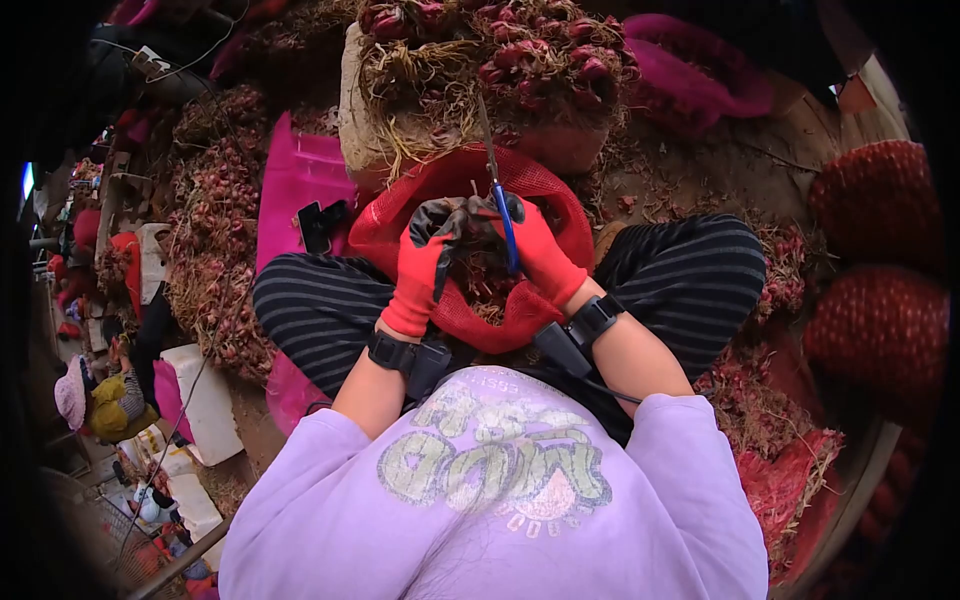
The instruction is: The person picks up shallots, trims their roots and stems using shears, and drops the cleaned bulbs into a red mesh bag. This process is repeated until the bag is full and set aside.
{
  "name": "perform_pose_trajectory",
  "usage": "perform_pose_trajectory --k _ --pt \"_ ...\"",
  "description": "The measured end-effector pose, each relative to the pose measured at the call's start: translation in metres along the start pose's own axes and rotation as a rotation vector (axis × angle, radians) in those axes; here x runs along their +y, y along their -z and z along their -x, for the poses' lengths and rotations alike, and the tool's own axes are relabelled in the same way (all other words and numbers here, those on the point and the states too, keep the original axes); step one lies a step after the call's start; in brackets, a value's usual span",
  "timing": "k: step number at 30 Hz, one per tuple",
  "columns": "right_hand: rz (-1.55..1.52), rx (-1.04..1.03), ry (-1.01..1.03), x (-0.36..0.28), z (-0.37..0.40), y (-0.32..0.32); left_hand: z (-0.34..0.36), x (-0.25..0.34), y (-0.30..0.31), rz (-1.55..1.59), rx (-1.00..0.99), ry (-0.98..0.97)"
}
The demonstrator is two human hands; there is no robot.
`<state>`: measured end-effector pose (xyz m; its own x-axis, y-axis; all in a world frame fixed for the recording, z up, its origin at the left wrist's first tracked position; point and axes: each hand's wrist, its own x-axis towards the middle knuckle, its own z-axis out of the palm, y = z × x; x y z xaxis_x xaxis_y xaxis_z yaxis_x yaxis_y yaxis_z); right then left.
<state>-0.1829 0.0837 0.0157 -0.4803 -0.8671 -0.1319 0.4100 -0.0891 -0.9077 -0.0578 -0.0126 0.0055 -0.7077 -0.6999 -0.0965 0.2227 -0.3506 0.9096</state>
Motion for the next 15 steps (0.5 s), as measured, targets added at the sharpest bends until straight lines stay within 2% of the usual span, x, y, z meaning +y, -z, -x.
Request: perform_pose_trajectory --k 2,5,8,10,14,15 --pt "0.226 -0.018 0.005 0.014 -0.009 0.007 0.002 0.009 -0.004 0.003 -0.028 0.016" --pt "0.32 0.064 -0.02 0.016 -0.011 0.006 0.004 0.014 -0.007 -0.019 -0.039 0.037" --pt "0.377 0.028 0.209 0.011 -0.003 0.001 0.005 0.011 -0.005 0.0 -0.042 0.056" --pt "0.223 0.018 0.131 0.012 0.001 -0.004 0.004 -0.004 0.002 0.111 -0.033 0.081" --pt "-0.13 0.03 -0.024 0.033 -0.005 -0.003 0.009 -0.024 0.01 0.092 0.023 0.015" --pt "-0.107 0.048 -0.023 0.04 -0.006 -0.002 0.01 -0.029 0.012 0.067 0.047 0.003"
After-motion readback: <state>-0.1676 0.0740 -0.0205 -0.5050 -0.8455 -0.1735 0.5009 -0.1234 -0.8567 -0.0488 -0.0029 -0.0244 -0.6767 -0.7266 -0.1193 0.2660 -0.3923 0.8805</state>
